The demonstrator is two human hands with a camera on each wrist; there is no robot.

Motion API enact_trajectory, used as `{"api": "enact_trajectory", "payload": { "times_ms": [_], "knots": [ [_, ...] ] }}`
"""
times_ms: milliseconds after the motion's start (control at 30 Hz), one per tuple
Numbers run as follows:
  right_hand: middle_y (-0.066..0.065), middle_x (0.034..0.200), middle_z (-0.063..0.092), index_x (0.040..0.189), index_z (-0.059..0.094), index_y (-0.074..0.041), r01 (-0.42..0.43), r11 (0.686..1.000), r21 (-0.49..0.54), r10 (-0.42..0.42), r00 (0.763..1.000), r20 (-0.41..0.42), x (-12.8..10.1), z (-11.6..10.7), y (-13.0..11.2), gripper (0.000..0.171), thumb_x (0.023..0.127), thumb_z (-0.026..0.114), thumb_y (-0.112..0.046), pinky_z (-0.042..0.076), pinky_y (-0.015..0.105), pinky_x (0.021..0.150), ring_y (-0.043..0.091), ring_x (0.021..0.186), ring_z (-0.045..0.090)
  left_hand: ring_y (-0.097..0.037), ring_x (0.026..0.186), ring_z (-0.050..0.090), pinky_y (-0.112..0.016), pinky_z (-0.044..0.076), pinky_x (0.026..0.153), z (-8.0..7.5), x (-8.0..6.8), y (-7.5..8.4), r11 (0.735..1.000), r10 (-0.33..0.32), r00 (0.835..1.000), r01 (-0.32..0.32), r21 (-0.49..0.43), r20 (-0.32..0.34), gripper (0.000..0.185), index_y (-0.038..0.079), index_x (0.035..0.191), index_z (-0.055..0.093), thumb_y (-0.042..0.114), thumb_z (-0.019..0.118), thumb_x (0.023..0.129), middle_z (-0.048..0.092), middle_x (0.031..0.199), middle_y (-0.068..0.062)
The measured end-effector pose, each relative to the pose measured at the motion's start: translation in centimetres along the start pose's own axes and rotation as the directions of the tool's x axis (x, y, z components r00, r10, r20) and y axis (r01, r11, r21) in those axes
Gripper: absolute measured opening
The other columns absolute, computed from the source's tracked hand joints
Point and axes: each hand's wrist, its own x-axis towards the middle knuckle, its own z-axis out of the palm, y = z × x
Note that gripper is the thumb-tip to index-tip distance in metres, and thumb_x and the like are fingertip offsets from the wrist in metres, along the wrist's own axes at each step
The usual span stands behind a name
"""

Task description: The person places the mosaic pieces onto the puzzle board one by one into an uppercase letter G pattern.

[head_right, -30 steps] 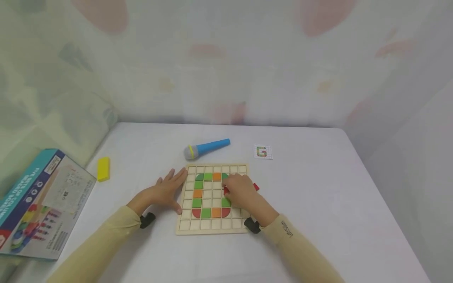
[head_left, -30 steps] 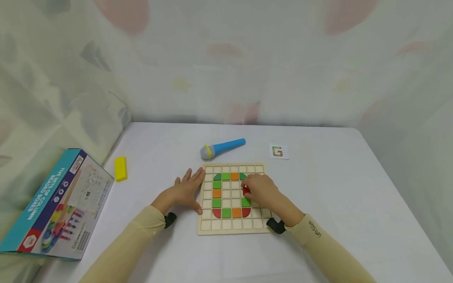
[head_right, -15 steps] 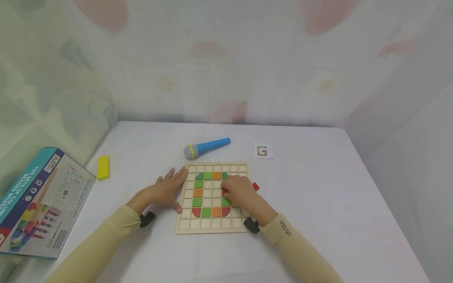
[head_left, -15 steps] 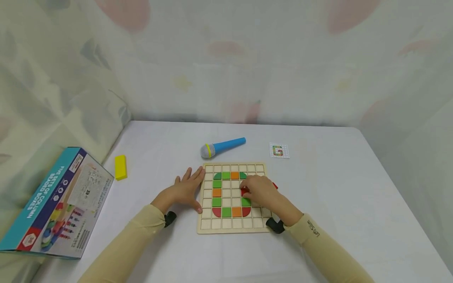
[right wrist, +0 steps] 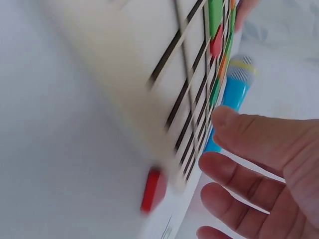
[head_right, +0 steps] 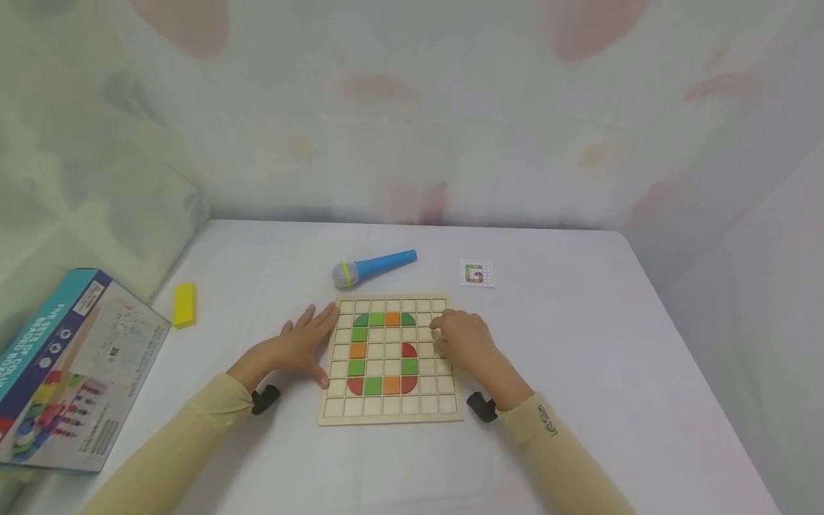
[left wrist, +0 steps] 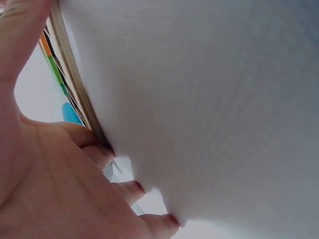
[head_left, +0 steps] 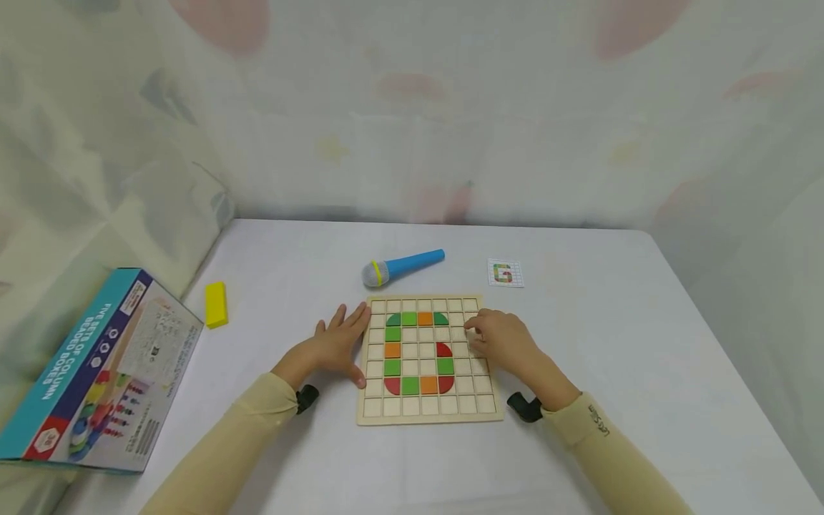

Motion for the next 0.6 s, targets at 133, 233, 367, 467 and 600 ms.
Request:
{"api": "enact_trajectory", "payload": {
  "times_ms": [133, 233, 367, 467, 600],
  "knots": [
    [0.004, 0.087, 0.062, 0.103, 0.069, -0.007, -0.04, 0.999, -0.02, 0.04, 0.999, -0.026, -0.9, -0.4, 1.9, 0.029, 0.075, 0.075, -0.009, 0.046, 0.03, 0.059, 0.015, 0.072, 0.057, -0.042, 0.137, -0.01, -0.071, 0.004, 0.098, 0.0, -0.1, -0.1, 1.0, 0.004, 1.0, -0.004, -0.002, 0.0, 0.137, 0.008, 0.149, 0.0, 0.052, 0.084, 0.05, -0.006, 0.155, -0.01],
    [0.005, 0.091, 0.062, 0.104, 0.069, -0.007, -0.071, 0.996, -0.047, 0.07, 0.997, -0.009, -1.5, -0.6, 3.0, 0.033, 0.072, 0.075, -0.005, 0.047, 0.033, 0.058, 0.02, 0.078, 0.06, -0.043, 0.137, -0.01, -0.072, 0.004, 0.097, 0.0, -0.1, -0.1, 1.0, 0.006, 1.0, -0.006, -0.008, -0.002, 0.137, 0.008, 0.149, 0.0, 0.051, 0.084, 0.05, -0.006, 0.155, -0.011],
    [0.006, 0.095, 0.061, 0.105, 0.069, -0.009, -0.073, 0.996, -0.055, 0.075, 0.996, 0.037, -1.6, -0.2, 3.7, 0.032, 0.073, 0.073, -0.003, 0.047, 0.033, 0.06, 0.021, 0.081, 0.059, -0.042, 0.137, -0.011, -0.072, 0.003, 0.097, 0.0, -0.2, -0.3, 1.0, 0.002, 1.0, -0.002, -0.005, -0.001, 0.137, 0.008, 0.149, -0.001, 0.051, 0.084, 0.05, -0.007, 0.155, -0.009],
    [0.005, 0.093, 0.061, 0.103, 0.069, -0.009, -0.064, 0.997, -0.049, 0.067, 0.996, 0.051, -1.4, 0.1, 3.7, 0.029, 0.074, 0.072, -0.004, 0.047, 0.031, 0.06, 0.018, 0.078, 0.057, -0.042, 0.137, -0.011, -0.072, 0.003, 0.097, 0.0, -0.2, -0.2, 1.0, 0.006, 1.0, -0.006, -0.006, -0.003, 0.137, 0.008, 0.149, -0.001, 0.051, 0.084, 0.05, -0.007, 0.155, -0.009],
    [0.003, 0.088, 0.06, 0.1, 0.07, -0.008, -0.063, 0.996, -0.069, 0.067, 0.997, 0.049, -1.2, 0.3, 3.6, 0.027, 0.074, 0.073, -0.006, 0.045, 0.03, 0.058, 0.015, 0.07, 0.054, -0.043, 0.137, -0.01, -0.072, 0.003, 0.097, -0.1, -0.2, 0.0, 1.0, 0.019, 1.0, -0.019, -0.014, -0.007, 0.136, 0.007, 0.149, 0.0, 0.05, 0.084, 0.05, -0.006, 0.155, -0.011]
  ]
}}
